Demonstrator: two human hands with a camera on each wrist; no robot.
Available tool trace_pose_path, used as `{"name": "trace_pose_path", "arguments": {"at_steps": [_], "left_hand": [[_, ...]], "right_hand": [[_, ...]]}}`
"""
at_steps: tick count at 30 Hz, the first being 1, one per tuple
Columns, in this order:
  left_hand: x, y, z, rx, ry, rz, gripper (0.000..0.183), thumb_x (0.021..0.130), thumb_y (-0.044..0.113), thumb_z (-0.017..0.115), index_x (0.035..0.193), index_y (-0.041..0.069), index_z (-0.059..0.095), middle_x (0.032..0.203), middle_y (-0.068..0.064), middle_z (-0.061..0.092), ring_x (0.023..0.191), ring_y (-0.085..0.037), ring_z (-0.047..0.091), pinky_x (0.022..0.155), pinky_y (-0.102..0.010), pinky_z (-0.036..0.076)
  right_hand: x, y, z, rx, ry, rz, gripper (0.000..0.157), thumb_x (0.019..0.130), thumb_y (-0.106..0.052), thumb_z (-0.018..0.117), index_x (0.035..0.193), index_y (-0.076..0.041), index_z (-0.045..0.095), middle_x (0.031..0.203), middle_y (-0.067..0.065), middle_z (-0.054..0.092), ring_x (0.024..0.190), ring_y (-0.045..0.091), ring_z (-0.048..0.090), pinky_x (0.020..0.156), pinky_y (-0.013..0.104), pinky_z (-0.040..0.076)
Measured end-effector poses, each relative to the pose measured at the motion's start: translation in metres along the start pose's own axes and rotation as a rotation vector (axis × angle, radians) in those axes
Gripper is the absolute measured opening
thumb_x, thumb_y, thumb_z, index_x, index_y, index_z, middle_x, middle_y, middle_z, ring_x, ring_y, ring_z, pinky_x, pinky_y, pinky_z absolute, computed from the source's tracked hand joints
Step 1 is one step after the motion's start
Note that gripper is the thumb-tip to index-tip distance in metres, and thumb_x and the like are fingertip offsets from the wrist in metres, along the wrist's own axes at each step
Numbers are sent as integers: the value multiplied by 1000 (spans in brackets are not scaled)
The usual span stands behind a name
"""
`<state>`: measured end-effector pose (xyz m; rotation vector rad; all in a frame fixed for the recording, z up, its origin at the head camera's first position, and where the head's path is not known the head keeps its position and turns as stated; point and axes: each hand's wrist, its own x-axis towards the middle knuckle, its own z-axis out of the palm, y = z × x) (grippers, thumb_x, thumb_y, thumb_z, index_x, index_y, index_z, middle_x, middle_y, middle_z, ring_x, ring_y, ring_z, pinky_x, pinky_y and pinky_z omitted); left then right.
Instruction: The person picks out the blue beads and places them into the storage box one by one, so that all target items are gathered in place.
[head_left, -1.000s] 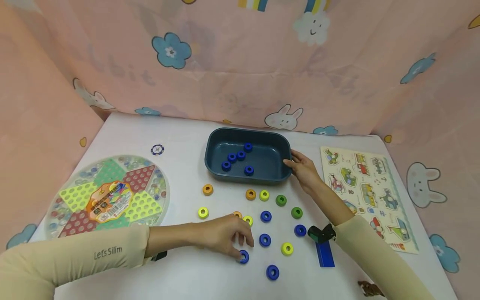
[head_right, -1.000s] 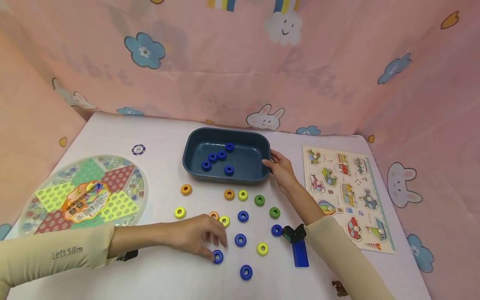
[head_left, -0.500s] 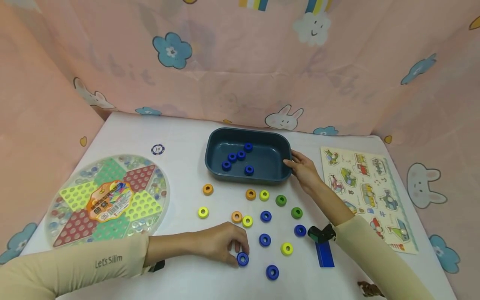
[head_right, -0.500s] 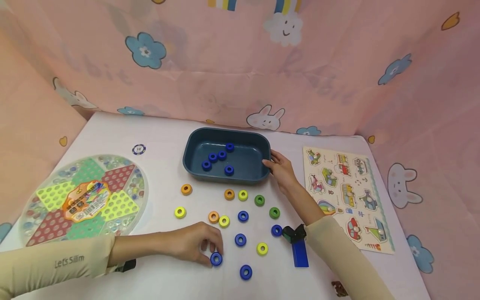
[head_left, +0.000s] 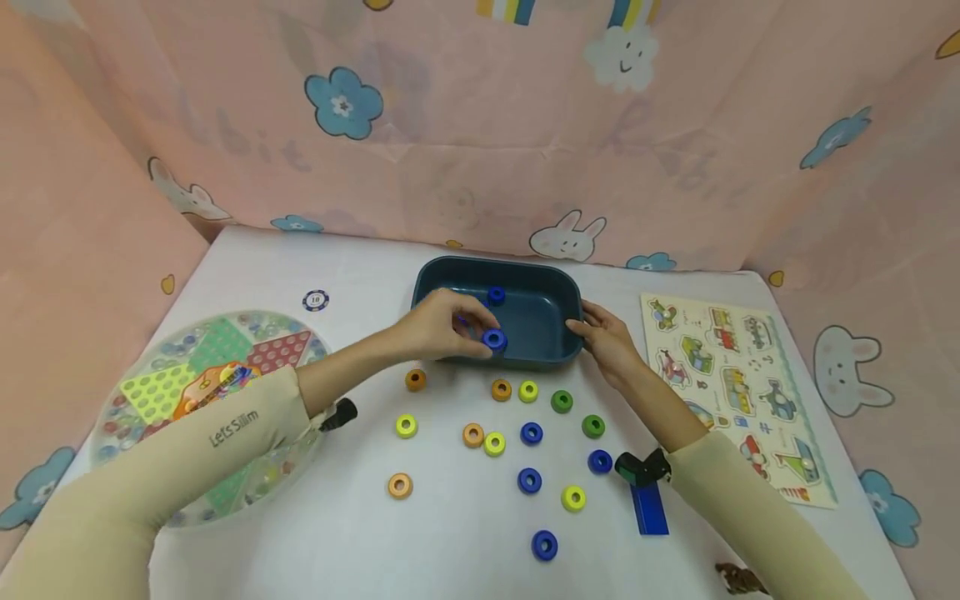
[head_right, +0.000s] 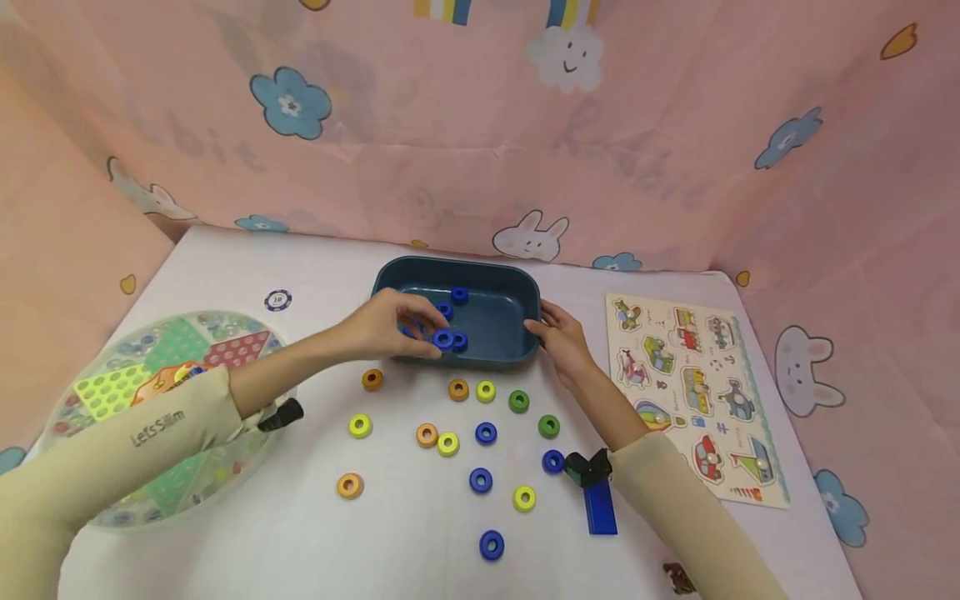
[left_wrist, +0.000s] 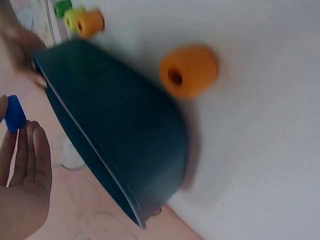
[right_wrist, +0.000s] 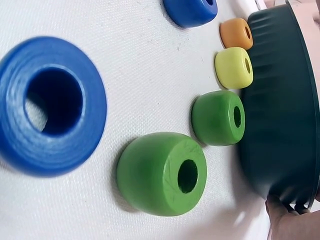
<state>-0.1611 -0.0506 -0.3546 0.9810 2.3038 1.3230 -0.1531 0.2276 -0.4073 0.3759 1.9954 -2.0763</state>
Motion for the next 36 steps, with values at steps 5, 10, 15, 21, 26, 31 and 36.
{"name": "trace_pose_path", "arguments": {"at_steps": [5, 10, 15, 21, 26, 31, 36], "left_hand": [[22, -12, -17, 53, 75, -60, 30, 74, 12, 79, 101, 7, 69, 95, -1, 65, 89, -19, 61, 73, -25, 52], [25, -20, -20, 117, 120, -99, 33, 74, 14, 79, 105, 7, 68, 105, -6, 63, 99, -25, 56, 85, -32, 47], [23, -24, -24, 128, 178, -108, 39, 74, 19, 80, 109, 10, 67, 111, -4, 62, 105, -25, 53, 91, -37, 43], [12, -34, -36, 95, 303, -199, 47, 79, 21, 75, 123, 10, 60, 130, -5, 52, 122, -25, 44, 101, -41, 35], [-4, -54, -43, -111, 327, -437, 64, 88, 16, 64, 143, 6, 33, 145, -12, 33, 131, -28, 32, 104, -40, 32], [-16, -72, -39, -407, 259, -537, 59, 92, 10, 59, 143, 4, 31, 143, -15, 36, 126, -24, 40, 96, -29, 41], [-20, -76, -32, -448, 319, -522, 54, 91, 12, 60, 140, 4, 38, 139, -13, 41, 122, -22, 46, 92, -25, 44]], "right_hand": [[1, 0, -2, 1, 3, -3, 57, 94, -2, 51, 144, -1, 25, 147, 14, 28, 129, 24, 35, 103, 33, 33], [1, 0, -2, 3, 2, -5, 57, 94, -2, 51, 144, -2, 26, 147, 13, 29, 129, 23, 35, 103, 33, 33], [1, 0, -2, -1, 2, -2, 56, 94, -3, 51, 144, -2, 26, 147, 13, 30, 129, 22, 36, 103, 32, 34], [2, 1, -2, 8, 3, 1, 56, 94, -2, 51, 144, -2, 27, 146, 13, 30, 128, 22, 37, 102, 32, 35], [1, 3, -2, 14, 5, -4, 56, 94, -2, 51, 144, -2, 26, 146, 13, 30, 129, 23, 36, 103, 33, 34], [0, 4, -1, 9, 6, 2, 57, 94, -2, 50, 145, -2, 25, 147, 13, 29, 130, 23, 35, 104, 33, 32], [0, 0, -3, -26, -14, -3, 57, 95, -5, 50, 145, -3, 24, 148, 12, 25, 131, 22, 32, 105, 34, 31]]}}
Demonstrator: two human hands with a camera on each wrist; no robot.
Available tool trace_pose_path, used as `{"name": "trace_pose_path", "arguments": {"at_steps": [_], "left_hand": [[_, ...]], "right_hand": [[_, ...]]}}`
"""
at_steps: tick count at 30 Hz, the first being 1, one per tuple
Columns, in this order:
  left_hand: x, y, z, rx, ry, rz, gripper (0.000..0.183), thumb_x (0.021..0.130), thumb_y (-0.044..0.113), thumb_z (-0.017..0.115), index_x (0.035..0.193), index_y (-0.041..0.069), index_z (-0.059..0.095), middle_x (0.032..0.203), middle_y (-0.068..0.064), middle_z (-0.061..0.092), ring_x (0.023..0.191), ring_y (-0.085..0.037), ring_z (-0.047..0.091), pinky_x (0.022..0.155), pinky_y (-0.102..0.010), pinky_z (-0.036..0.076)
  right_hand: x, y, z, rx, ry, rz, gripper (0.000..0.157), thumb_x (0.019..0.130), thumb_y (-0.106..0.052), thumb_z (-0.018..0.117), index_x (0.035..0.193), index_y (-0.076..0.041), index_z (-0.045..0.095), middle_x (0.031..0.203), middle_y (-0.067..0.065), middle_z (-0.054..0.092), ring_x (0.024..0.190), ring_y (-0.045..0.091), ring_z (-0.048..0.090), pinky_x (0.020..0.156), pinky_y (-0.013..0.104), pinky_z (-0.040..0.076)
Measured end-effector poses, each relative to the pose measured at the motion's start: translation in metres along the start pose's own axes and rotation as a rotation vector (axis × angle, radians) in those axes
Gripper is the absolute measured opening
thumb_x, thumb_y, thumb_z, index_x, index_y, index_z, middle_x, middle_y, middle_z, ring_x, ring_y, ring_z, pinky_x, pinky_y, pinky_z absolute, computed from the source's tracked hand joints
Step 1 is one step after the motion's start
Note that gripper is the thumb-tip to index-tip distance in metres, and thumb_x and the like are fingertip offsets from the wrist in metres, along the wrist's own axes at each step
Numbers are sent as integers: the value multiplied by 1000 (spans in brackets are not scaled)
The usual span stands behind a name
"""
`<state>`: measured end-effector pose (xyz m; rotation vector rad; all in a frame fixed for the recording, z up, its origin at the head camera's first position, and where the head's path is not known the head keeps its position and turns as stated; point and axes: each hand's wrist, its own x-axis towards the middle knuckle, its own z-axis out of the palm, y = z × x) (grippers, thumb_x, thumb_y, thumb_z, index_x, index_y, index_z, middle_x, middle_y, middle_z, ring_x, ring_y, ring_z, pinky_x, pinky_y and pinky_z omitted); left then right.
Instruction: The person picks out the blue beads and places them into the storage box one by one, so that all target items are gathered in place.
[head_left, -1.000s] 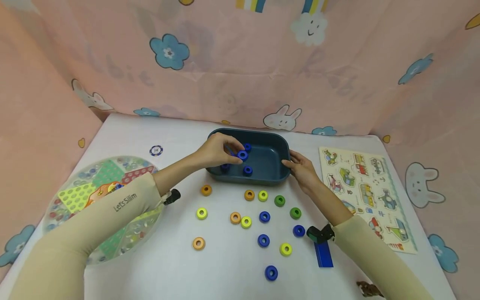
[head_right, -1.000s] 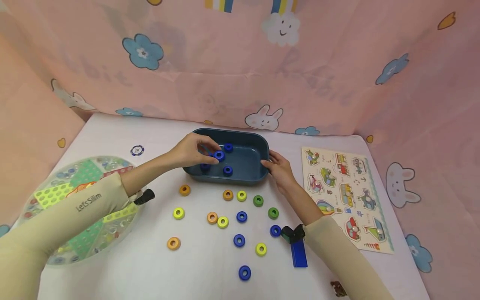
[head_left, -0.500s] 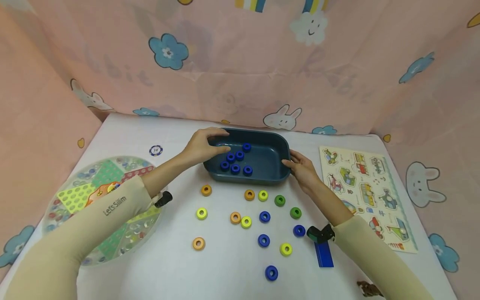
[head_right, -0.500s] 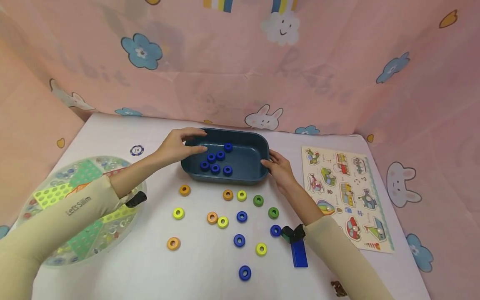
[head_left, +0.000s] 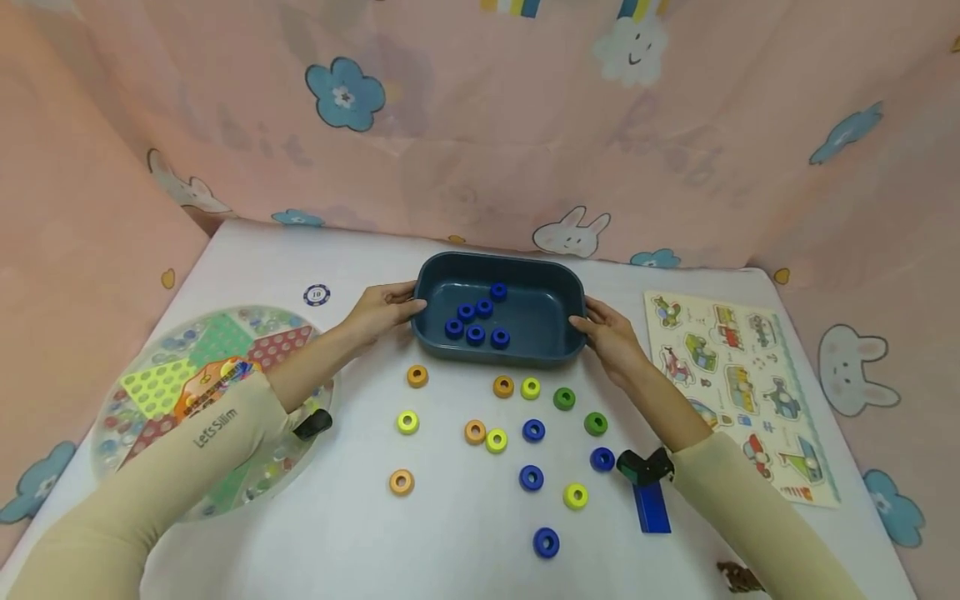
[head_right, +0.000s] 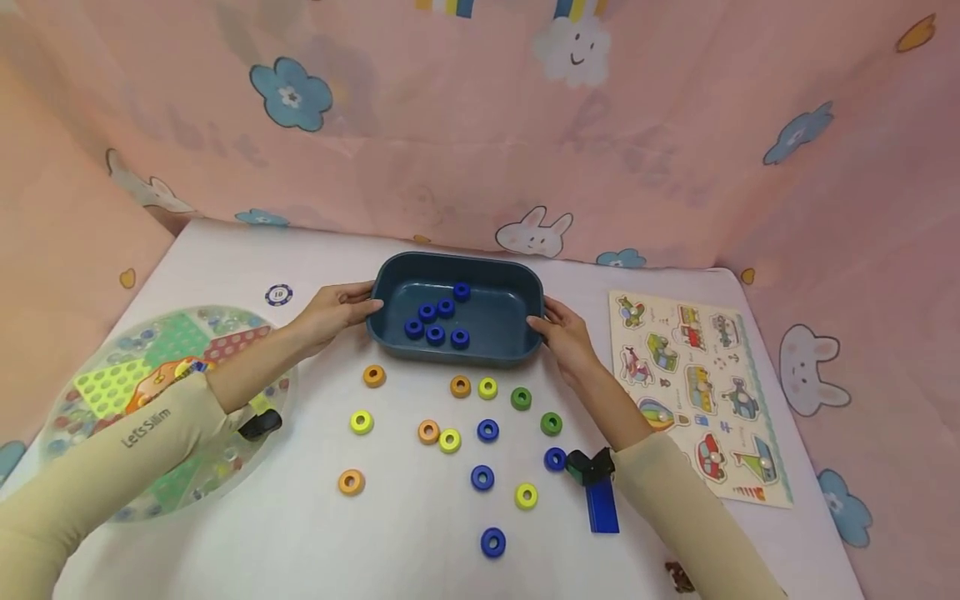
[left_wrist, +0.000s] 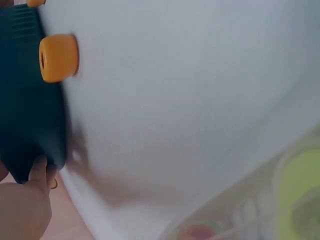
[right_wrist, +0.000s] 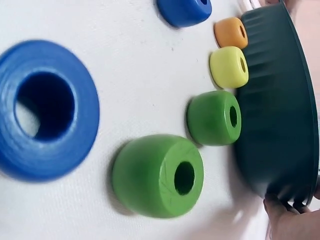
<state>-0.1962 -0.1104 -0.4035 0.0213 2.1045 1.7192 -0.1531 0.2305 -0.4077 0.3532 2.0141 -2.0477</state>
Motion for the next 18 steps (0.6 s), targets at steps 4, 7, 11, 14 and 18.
{"name": "trace_pose_path", "arguments": {"at_steps": [4, 7, 11, 14, 18], "left_hand": [[1, 1, 3, 0, 12, 11, 53, 92, 14, 59, 140, 5, 38, 139, -12, 41, 123, -21, 45, 92, -25, 44], [2, 2, 4, -4, 14, 5, 53, 92, 13, 59, 140, 6, 39, 139, -12, 42, 122, -21, 45, 93, -26, 44], [0, 2, 3, -4, 31, -15, 52, 91, 13, 60, 139, 7, 40, 139, -11, 43, 121, -20, 46, 93, -26, 44], [0, 0, 1, -25, 32, -19, 52, 91, 13, 60, 139, 7, 40, 139, -11, 42, 121, -20, 46, 93, -26, 44], [1, -3, 1, -78, 26, -7, 52, 91, 11, 60, 139, 5, 40, 139, -11, 42, 122, -19, 46, 92, -24, 44]], "right_hand": [[-7, -6, -7, -5, -16, -22, 58, 96, -13, 51, 145, -1, 22, 149, 14, 23, 132, 22, 30, 105, 35, 30], [-21, -9, -13, 50, 1, -64, 62, 95, -18, 54, 145, -1, 22, 148, 17, 26, 131, 23, 33, 104, 34, 31], [-51, -4, -18, 59, 20, -103, 62, 91, -19, 60, 143, -3, 29, 141, 16, 39, 122, 19, 46, 100, 32, 35], [-78, 8, -22, -29, -11, -83, 60, 89, -21, 63, 139, -2, 36, 133, 11, 50, 114, 14, 53, 96, 30, 39], [-112, 30, -27, -194, -66, -90, 50, 89, -19, 64, 130, 3, 46, 122, 11, 58, 107, 15, 58, 90, 25, 44]]}}
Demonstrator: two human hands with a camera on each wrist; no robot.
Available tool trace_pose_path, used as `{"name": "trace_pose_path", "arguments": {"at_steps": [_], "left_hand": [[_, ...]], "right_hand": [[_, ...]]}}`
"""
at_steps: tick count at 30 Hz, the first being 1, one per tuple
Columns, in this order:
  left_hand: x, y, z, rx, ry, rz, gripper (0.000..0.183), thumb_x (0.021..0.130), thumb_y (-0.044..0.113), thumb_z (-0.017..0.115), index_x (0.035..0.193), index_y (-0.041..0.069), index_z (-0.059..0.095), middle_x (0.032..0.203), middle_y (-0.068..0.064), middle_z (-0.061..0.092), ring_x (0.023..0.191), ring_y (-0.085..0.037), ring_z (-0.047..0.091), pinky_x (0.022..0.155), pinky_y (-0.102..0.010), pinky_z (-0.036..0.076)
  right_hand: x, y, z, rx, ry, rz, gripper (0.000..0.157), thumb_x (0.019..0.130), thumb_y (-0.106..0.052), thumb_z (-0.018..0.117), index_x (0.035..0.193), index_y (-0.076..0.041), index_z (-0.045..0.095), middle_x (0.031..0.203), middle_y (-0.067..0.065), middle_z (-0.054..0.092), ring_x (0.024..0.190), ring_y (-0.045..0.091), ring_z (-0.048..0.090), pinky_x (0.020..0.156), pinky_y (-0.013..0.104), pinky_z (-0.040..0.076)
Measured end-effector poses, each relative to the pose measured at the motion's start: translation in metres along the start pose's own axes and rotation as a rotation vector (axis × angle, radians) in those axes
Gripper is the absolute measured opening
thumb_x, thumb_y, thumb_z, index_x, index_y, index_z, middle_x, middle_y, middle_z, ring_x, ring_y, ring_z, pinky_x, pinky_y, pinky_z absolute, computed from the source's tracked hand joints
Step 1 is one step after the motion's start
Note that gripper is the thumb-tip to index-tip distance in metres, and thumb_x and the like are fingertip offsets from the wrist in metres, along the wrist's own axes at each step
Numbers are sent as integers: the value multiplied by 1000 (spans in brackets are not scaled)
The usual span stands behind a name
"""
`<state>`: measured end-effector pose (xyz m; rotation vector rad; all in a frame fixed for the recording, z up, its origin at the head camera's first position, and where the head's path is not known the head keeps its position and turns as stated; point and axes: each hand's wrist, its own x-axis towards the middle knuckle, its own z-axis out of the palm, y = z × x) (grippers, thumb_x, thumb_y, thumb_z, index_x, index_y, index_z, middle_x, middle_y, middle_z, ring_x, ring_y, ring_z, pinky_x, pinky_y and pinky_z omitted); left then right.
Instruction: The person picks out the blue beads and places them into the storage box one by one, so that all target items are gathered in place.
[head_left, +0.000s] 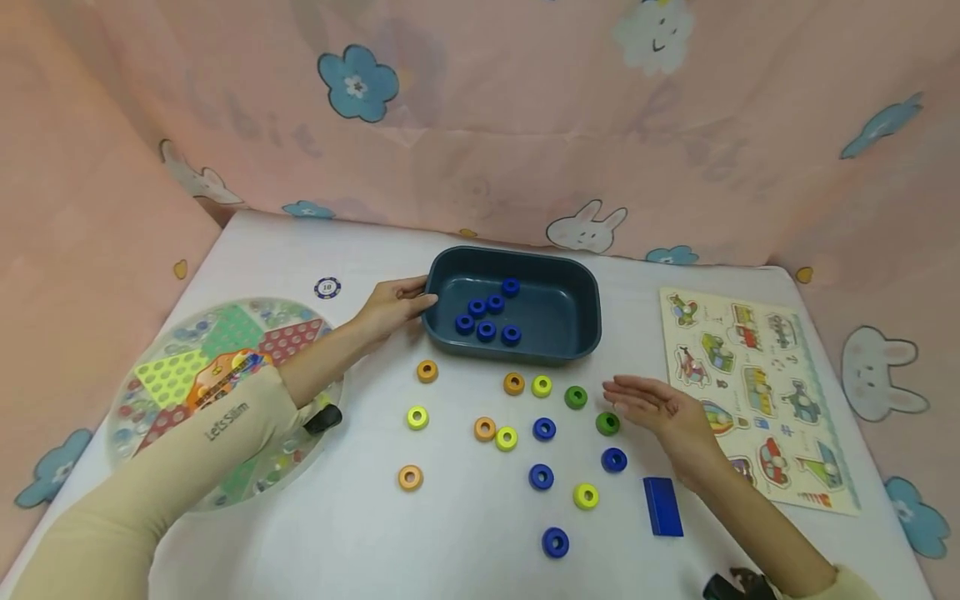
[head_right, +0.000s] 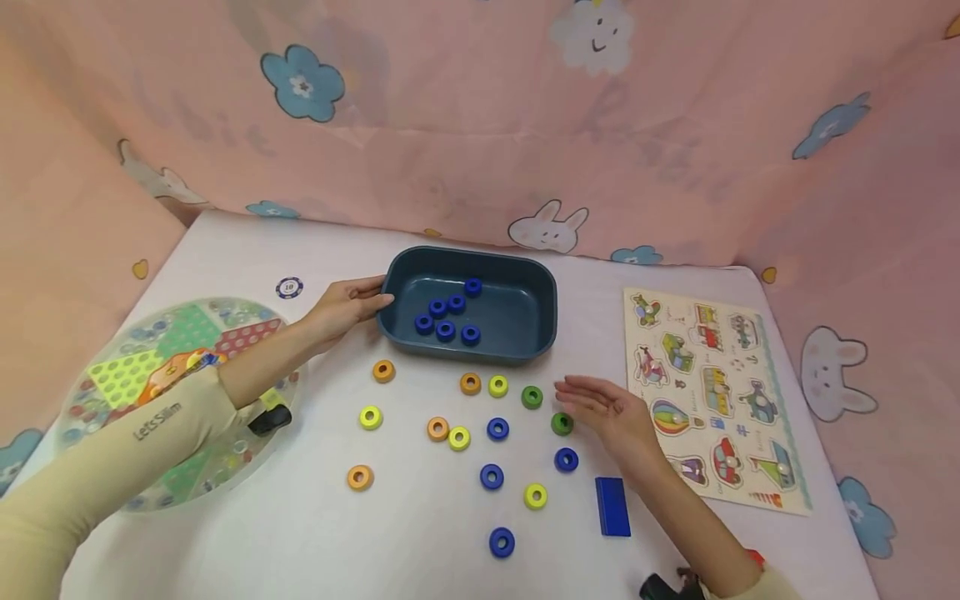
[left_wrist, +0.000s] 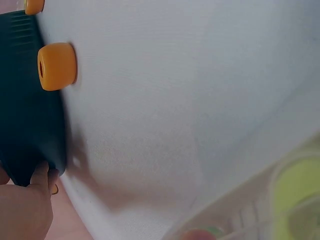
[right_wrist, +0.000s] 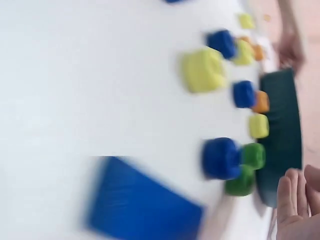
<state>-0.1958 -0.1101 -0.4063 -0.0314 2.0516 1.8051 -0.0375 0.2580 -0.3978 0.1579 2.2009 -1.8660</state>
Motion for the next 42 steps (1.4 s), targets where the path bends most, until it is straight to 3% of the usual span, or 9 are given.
{"name": "trace_pose_path", "arguments": {"at_steps": [5, 12, 20, 25, 28, 32, 37, 42], "left_hand": [[0, 0, 0, -12, 2, 14, 52, 91, 10, 60, 139, 5, 40, 138, -12, 43, 122, -19, 46, 91, -23, 44], [1, -1, 0, -25, -4, -7, 53, 90, 11, 61, 139, 5, 40, 138, -12, 42, 121, -20, 46, 92, -25, 44], [2, -3, 0, -41, 2, -18, 53, 91, 11, 61, 139, 5, 40, 138, -13, 43, 121, -20, 46, 91, -24, 44], [2, -2, 0, -40, 4, -16, 53, 90, 11, 61, 139, 5, 40, 139, -12, 42, 122, -20, 46, 91, -24, 45], [1, -1, 1, -39, 5, -18, 53, 91, 11, 60, 139, 5, 39, 139, -12, 42, 122, -19, 46, 91, -23, 45], [1, -1, 3, -33, 8, -13, 53, 91, 10, 60, 139, 5, 40, 139, -12, 43, 122, -20, 46, 91, -24, 45], [4, -1, 6, -31, -11, -5, 53, 90, 10, 61, 139, 4, 39, 138, -14, 42, 122, -21, 46, 91, -24, 44], [1, 1, 4, -3, 2, -16, 53, 92, 11, 59, 140, 5, 38, 140, -13, 40, 122, -21, 45, 93, -25, 43]], "right_hand": [[-31, 23, -1, -233, -49, -72, 37, 84, -12, 69, 118, -1, 59, 115, 12, 62, 103, 21, 60, 84, 23, 49], [-41, 45, 4, -437, -54, -48, 38, 75, -6, 76, 111, -15, 65, 114, 3, 62, 90, 14, 62, 75, 23, 52], [-38, 49, 5, -454, -44, -76, 35, 72, -12, 79, 105, -17, 67, 107, -1, 63, 83, 12, 61, 71, 24, 52], [-32, 33, 0, -342, -73, -118, 36, 74, -12, 78, 108, -9, 67, 110, 5, 62, 86, 18, 63, 72, 27, 54], [-22, 13, -2, -259, -92, -181, 36, 76, -11, 76, 109, -3, 66, 111, 9, 61, 92, 22, 62, 75, 30, 54], [5, -21, -1, -255, -99, -283, 35, 78, -10, 74, 112, -3, 65, 112, 9, 60, 97, 21, 60, 78, 30, 53], [59, -53, 8, -334, -67, -369, 36, 78, -11, 75, 112, -5, 66, 112, 7, 61, 100, 19, 57, 77, 27, 52], [112, -63, 25, -408, -70, -352, 38, 78, -16, 76, 112, -5, 67, 112, 6, 62, 104, 22, 56, 85, 34, 49]]}}
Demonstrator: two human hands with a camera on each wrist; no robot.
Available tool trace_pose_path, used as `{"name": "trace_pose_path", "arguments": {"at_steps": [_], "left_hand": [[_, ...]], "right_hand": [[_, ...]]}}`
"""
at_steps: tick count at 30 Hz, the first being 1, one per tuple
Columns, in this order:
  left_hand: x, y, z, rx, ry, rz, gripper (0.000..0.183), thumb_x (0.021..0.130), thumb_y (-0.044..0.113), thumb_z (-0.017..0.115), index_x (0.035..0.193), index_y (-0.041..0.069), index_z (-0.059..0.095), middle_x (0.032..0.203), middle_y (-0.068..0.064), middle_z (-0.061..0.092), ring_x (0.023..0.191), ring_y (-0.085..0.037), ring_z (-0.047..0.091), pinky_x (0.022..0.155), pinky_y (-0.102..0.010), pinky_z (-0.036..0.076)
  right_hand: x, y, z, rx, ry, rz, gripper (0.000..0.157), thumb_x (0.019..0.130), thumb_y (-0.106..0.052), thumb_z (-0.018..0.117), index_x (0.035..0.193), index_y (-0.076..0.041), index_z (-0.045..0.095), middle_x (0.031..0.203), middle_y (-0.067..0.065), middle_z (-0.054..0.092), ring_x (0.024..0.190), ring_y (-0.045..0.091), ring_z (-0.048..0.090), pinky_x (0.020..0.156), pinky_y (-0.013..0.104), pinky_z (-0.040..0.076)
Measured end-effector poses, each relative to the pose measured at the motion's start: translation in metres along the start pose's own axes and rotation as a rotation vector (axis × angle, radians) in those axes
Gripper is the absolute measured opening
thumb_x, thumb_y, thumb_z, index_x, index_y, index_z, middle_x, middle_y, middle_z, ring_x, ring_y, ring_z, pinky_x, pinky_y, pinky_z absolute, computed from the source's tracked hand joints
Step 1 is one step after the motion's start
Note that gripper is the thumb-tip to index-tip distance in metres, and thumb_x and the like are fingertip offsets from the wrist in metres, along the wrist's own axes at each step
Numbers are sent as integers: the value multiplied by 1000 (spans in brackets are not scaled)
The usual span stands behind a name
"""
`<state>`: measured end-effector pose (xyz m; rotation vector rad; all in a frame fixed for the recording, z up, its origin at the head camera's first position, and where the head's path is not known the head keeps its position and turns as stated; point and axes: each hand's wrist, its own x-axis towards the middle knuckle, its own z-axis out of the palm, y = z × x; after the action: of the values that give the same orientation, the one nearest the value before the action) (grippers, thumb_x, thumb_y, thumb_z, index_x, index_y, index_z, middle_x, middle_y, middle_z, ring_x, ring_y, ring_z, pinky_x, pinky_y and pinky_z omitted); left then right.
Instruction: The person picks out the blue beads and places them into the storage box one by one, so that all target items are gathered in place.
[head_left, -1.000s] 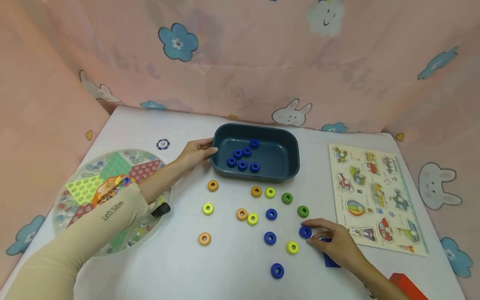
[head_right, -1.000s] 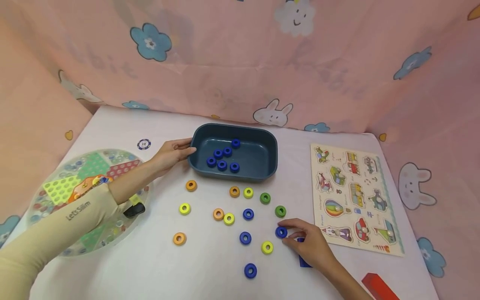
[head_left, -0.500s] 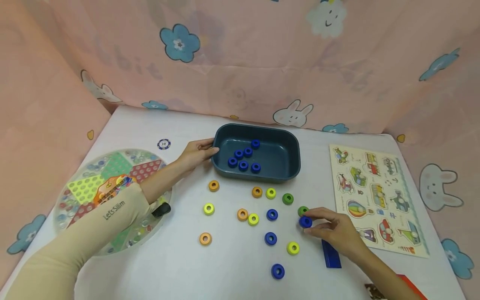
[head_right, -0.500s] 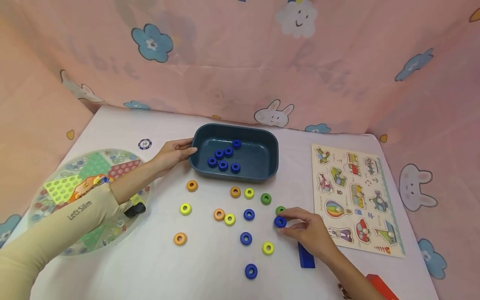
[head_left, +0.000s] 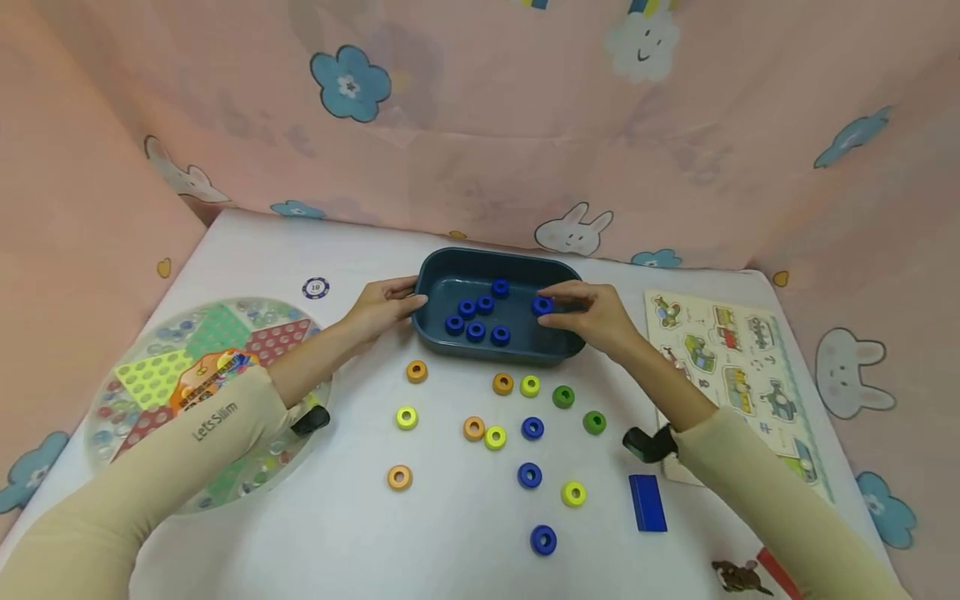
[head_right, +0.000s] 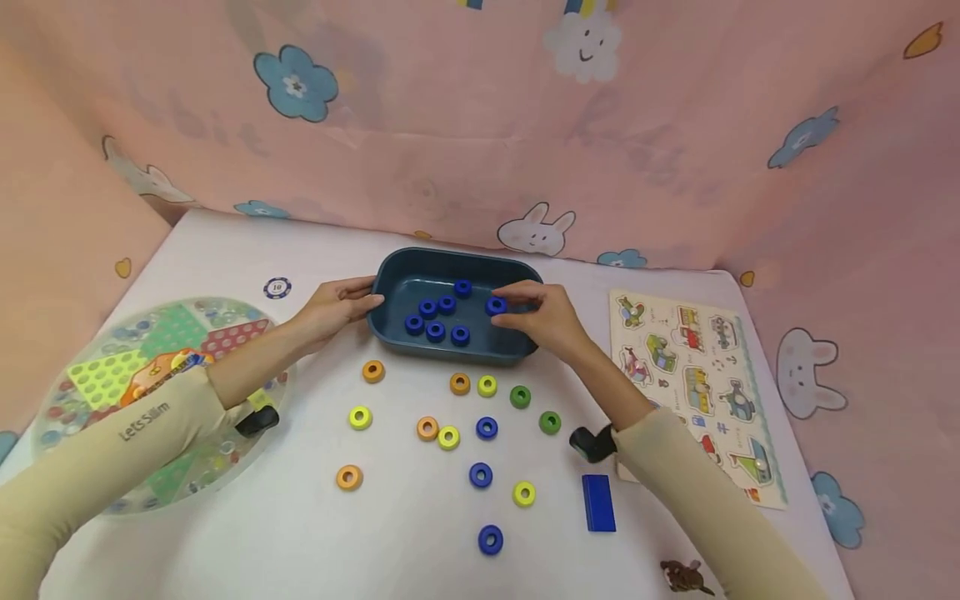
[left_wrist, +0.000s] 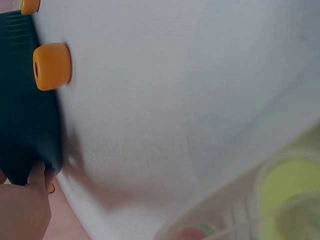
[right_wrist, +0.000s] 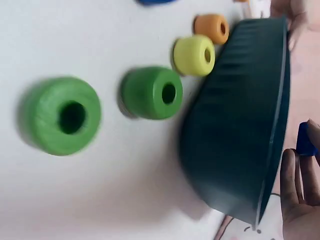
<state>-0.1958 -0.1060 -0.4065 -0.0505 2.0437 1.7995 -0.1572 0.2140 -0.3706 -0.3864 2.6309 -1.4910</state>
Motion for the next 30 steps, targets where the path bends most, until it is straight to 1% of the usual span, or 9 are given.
{"name": "trace_pose_path", "arguments": {"at_steps": [3, 7, 10, 13, 16, 20, 23, 26, 30], "left_hand": [[-1, 1, -2, 6, -4, 6, 53, 92, 11, 59, 140, 5, 37, 140, -14, 40, 122, -22, 45, 93, -26, 43], [0, 1, -1, 7, -7, 7, 54, 91, 12, 60, 140, 5, 38, 139, -14, 41, 121, -21, 46, 92, -25, 44], [-1, 1, -2, 10, 5, 1, 54, 91, 13, 60, 140, 6, 39, 139, -13, 41, 121, -21, 47, 91, -24, 44], [-1, 0, -2, 18, 6, 0, 54, 91, 14, 61, 140, 7, 39, 139, -13, 42, 121, -21, 47, 91, -24, 45], [-2, 0, -2, 17, 1, 7, 54, 91, 14, 61, 140, 6, 39, 139, -13, 42, 121, -21, 47, 90, -23, 45], [-2, 0, -3, 10, -1, 12, 54, 91, 13, 61, 139, 6, 40, 138, -13, 43, 121, -21, 47, 89, -22, 46], [-2, 0, -4, 20, -1, 5, 54, 91, 14, 61, 139, 6, 39, 138, -13, 43, 121, -21, 47, 89, -22, 46], [-2, 0, -4, 27, -1, -2, 54, 91, 15, 61, 140, 7, 39, 138, -13, 43, 121, -21, 47, 89, -22, 46], [-1, -1, -5, 21, 5, -5, 54, 91, 15, 61, 140, 7, 39, 138, -12, 43, 121, -20, 47, 88, -21, 46]], "right_hand": [[22, 5, 8, -16, 13, 37, 38, 77, -16, 76, 112, -5, 66, 110, 7, 64, 102, 25, 57, 84, 36, 49], [36, 11, 13, -23, 55, 72, 36, 77, -14, 77, 111, -6, 67, 104, 6, 66, 94, 24, 59, 79, 35, 49], [40, 13, 16, -22, 50, 80, 38, 77, -16, 77, 112, -6, 67, 103, 7, 66, 93, 23, 59, 82, 36, 47], [41, 15, 17, 10, 39, 78, 43, 77, -16, 77, 116, -4, 64, 108, 10, 65, 96, 25, 58, 87, 37, 45], [39, 16, 18, 57, 40, 67, 47, 77, -14, 76, 120, -3, 60, 112, 14, 63, 99, 27, 58, 87, 35, 47], [33, 16, 15, 112, 56, 31, 44, 78, -11, 75, 120, -3, 61, 112, 16, 63, 98, 27, 59, 82, 28, 49], [23, 11, 11, 177, 54, 28, 41, 80, -12, 74, 119, -6, 62, 111, 14, 63, 95, 22, 61, 82, 25, 49], [5, 3, 7, 264, 35, 50, 38, 81, -12, 73, 117, -6, 63, 109, 11, 65, 91, 18, 62, 81, 27, 50], [-25, -5, 5, 345, -26, 29, 37, 82, -7, 70, 116, 4, 59, 106, 11, 65, 90, 20, 63, 79, 31, 52]]}}
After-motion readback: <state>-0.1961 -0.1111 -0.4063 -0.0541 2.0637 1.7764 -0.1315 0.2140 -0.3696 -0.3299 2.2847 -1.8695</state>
